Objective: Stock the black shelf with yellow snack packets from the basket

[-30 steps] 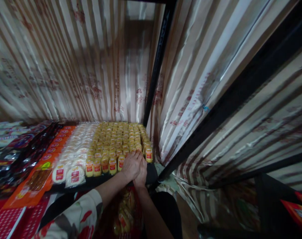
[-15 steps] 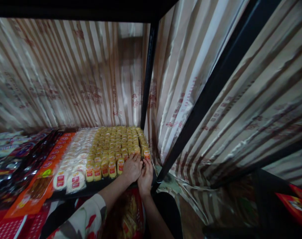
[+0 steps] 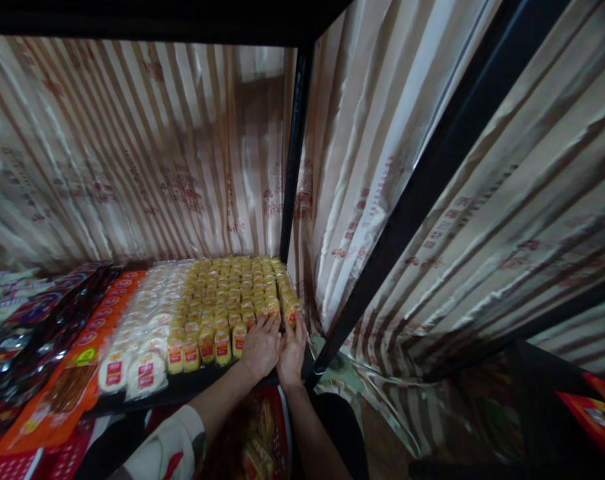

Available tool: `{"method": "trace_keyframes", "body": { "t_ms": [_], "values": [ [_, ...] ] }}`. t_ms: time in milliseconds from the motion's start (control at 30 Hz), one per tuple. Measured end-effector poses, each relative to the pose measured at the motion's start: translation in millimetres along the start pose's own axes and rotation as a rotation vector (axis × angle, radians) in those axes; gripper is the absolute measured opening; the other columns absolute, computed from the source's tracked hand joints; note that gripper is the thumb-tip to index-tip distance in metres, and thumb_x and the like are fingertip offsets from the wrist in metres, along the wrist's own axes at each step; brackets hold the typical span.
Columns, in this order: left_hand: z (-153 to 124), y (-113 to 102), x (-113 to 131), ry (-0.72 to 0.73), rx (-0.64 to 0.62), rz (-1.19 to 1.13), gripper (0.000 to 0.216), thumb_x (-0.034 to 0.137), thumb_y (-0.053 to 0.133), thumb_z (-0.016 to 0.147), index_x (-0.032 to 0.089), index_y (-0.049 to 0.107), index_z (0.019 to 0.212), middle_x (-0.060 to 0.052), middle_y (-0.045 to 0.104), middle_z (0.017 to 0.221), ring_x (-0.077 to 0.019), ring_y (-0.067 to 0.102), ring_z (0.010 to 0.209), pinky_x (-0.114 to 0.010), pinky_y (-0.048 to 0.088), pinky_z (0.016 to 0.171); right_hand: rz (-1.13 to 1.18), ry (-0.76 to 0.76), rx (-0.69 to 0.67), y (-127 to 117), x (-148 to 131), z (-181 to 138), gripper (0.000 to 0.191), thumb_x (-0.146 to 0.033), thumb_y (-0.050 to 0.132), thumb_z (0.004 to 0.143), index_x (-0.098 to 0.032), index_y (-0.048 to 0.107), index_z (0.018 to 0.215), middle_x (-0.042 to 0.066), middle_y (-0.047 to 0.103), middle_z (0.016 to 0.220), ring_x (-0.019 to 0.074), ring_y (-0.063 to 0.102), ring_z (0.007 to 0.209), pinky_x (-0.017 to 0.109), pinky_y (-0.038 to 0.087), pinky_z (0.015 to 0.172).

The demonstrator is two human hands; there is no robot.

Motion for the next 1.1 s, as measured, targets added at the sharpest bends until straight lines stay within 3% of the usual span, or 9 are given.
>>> {"method": "trace_keyframes", "body": {
  "t_ms": [233, 467, 733, 1100],
  "values": [
    [-1.1, 3.6, -1.9, -0.005, -0.011, -0.011, 0.039, 0.015, 0.038, 0.086, 0.007, 0.051, 0.122, -0.013, 0.054, 0.128, -0.0207, 0.049, 0.119, -0.040, 0.038, 0.104, 0.075, 0.037, 0.018, -3.3, 1.3, 3.9, 0.050, -0.006, 0.032, 0.076, -0.014, 0.054, 0.121, 0.013, 0.045, 0.133, 0.0223, 0.037, 0.125, 0.049, 0.033, 0.103],
    [2.3, 1.1, -3.7, -0.019, 0.006, -0.021, 0.038, 0.011, 0.037, 0.085, 0.008, 0.055, 0.118, -0.012, 0.059, 0.122, -0.0200, 0.051, 0.117, -0.039, 0.039, 0.104, 0.098, 0.154, 0.068, -5.9, 5.0, 13.8, 0.051, -0.012, 0.033, 0.081, -0.015, 0.043, 0.132, 0.015, 0.044, 0.127, 0.0241, 0.043, 0.120, 0.045, 0.039, 0.098],
    [0.3, 2.7, -7.0, -0.019, -0.008, -0.034, 0.040, 0.011, 0.037, 0.084, 0.008, 0.053, 0.120, -0.012, 0.058, 0.124, -0.0207, 0.050, 0.117, -0.038, 0.040, 0.103, 0.088, 0.084, 0.043, 1.4, 3.6, 12.2, 0.052, -0.012, 0.030, 0.083, -0.017, 0.041, 0.133, 0.014, 0.041, 0.135, 0.0234, 0.035, 0.127, 0.050, 0.034, 0.102],
    [-4.2, 6.7, -9.6, -0.060, -0.019, -0.049, 0.042, 0.010, 0.041, 0.081, 0.008, 0.053, 0.122, -0.012, 0.054, 0.128, -0.0237, 0.046, 0.122, -0.038, 0.040, 0.103, 0.146, 0.098, 0.080, -8.0, 2.7, 14.2, 0.047, -0.007, 0.030, 0.078, -0.013, 0.057, 0.116, 0.014, 0.054, 0.125, 0.0195, 0.046, 0.120, 0.046, 0.037, 0.101]
  ]
}}
Point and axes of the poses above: each hand's wrist, its own z-axis towards the middle knuckle, its own y-axis out of the palm, x = y × z, the point moved 9 cm from there along z, towards the middle knuckle
